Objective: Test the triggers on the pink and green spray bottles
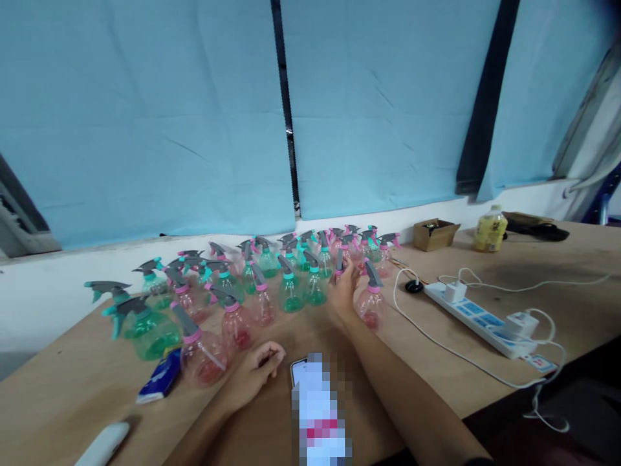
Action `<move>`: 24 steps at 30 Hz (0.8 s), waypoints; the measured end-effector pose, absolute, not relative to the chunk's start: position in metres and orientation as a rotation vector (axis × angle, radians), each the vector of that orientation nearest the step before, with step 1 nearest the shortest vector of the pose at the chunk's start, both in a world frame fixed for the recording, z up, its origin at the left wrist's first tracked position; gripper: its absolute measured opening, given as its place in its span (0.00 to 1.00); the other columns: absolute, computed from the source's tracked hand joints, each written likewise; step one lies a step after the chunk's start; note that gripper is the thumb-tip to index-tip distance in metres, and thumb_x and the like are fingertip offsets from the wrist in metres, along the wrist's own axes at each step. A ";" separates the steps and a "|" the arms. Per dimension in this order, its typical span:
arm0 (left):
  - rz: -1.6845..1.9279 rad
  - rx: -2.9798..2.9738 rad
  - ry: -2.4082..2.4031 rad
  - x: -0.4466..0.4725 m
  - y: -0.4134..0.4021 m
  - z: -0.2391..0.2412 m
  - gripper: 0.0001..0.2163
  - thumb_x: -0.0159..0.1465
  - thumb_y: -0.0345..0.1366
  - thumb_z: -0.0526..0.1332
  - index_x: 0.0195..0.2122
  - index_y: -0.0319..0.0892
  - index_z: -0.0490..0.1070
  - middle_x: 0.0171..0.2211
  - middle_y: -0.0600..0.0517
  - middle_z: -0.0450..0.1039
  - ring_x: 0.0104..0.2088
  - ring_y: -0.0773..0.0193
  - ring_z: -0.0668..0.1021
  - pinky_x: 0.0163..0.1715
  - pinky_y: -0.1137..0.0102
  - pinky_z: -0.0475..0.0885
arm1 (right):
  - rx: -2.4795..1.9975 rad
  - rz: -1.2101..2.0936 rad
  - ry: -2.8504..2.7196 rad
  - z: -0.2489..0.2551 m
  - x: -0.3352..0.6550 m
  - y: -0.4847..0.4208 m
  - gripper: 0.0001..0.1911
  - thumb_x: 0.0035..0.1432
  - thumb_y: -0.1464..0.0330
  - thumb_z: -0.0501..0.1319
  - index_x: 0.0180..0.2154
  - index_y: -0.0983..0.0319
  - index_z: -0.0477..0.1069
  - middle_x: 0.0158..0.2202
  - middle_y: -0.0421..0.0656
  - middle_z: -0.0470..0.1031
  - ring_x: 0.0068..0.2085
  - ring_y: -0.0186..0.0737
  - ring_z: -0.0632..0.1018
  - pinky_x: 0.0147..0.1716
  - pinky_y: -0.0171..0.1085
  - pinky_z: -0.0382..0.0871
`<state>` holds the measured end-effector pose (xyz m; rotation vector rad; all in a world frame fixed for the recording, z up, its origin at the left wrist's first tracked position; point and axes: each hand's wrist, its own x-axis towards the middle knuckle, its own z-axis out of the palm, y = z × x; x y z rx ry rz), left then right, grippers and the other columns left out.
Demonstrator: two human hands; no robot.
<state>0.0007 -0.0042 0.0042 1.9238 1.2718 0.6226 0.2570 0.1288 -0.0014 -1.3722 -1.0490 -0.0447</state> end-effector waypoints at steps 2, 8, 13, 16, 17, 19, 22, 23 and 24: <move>0.616 1.924 1.274 0.000 -0.004 0.003 0.18 0.67 0.54 0.54 0.38 0.44 0.71 0.25 0.58 0.66 0.24 0.68 0.68 0.27 0.74 0.62 | -1.363 -0.040 -1.046 -0.001 0.258 0.129 0.30 0.53 0.72 0.54 0.59 0.62 0.56 0.55 0.56 0.65 0.58 0.58 0.65 0.56 0.57 0.58; 0.602 1.955 1.284 0.002 -0.005 0.007 0.18 0.67 0.53 0.53 0.38 0.43 0.72 0.25 0.57 0.67 0.25 0.67 0.69 0.27 0.74 0.62 | -1.219 -0.048 -1.039 0.011 0.257 0.122 0.35 0.54 0.66 0.61 0.61 0.65 0.52 0.58 0.58 0.63 0.61 0.53 0.64 0.60 0.52 0.57; 0.597 1.944 1.289 0.004 -0.008 0.010 0.19 0.66 0.54 0.53 0.38 0.44 0.72 0.25 0.57 0.68 0.25 0.66 0.69 0.28 0.73 0.63 | -1.085 -0.002 -1.090 0.036 0.244 0.095 0.36 0.59 0.66 0.58 0.65 0.64 0.45 0.64 0.59 0.54 0.67 0.51 0.57 0.64 0.53 0.53; 0.612 1.942 1.276 0.005 -0.009 0.011 0.19 0.66 0.55 0.53 0.37 0.43 0.71 0.25 0.57 0.67 0.27 0.65 0.70 0.28 0.73 0.64 | -0.947 0.104 -1.165 0.053 0.234 0.072 0.37 0.60 0.69 0.56 0.66 0.62 0.43 0.66 0.56 0.53 0.68 0.48 0.57 0.65 0.53 0.52; 0.615 1.943 1.273 0.006 -0.009 0.012 0.20 0.66 0.55 0.54 0.37 0.43 0.71 0.25 0.56 0.67 0.28 0.65 0.70 0.28 0.73 0.64 | -0.910 0.129 -1.204 0.058 0.233 0.065 0.36 0.60 0.69 0.56 0.66 0.60 0.44 0.66 0.55 0.54 0.67 0.48 0.58 0.65 0.53 0.52; 0.599 1.945 1.279 0.007 -0.010 0.013 0.19 0.66 0.55 0.54 0.37 0.43 0.71 0.25 0.56 0.67 0.27 0.65 0.70 0.28 0.73 0.63 | -0.876 0.139 -1.270 0.069 0.237 0.051 0.33 0.61 0.70 0.55 0.65 0.58 0.49 0.66 0.52 0.57 0.67 0.47 0.58 0.65 0.54 0.53; 0.583 1.944 1.298 0.008 -0.011 0.017 0.19 0.66 0.54 0.54 0.37 0.44 0.72 0.25 0.56 0.68 0.27 0.66 0.69 0.28 0.73 0.63 | -0.919 0.017 -1.278 0.081 0.257 0.039 0.30 0.61 0.71 0.54 0.64 0.57 0.54 0.67 0.51 0.56 0.69 0.50 0.54 0.65 0.58 0.50; 0.582 1.946 1.298 0.009 -0.011 0.018 0.19 0.66 0.54 0.54 0.37 0.44 0.72 0.25 0.56 0.68 0.27 0.65 0.70 0.29 0.73 0.64 | -0.930 -0.043 -1.261 0.083 0.267 0.037 0.30 0.61 0.71 0.54 0.64 0.57 0.54 0.68 0.50 0.55 0.70 0.50 0.53 0.65 0.59 0.49; 0.585 1.947 1.297 0.009 -0.011 0.019 0.19 0.65 0.54 0.54 0.37 0.44 0.72 0.26 0.56 0.68 0.27 0.65 0.70 0.29 0.73 0.64 | -0.943 -0.093 -1.248 0.084 0.278 0.037 0.30 0.61 0.71 0.54 0.65 0.57 0.54 0.68 0.50 0.54 0.70 0.50 0.51 0.65 0.60 0.48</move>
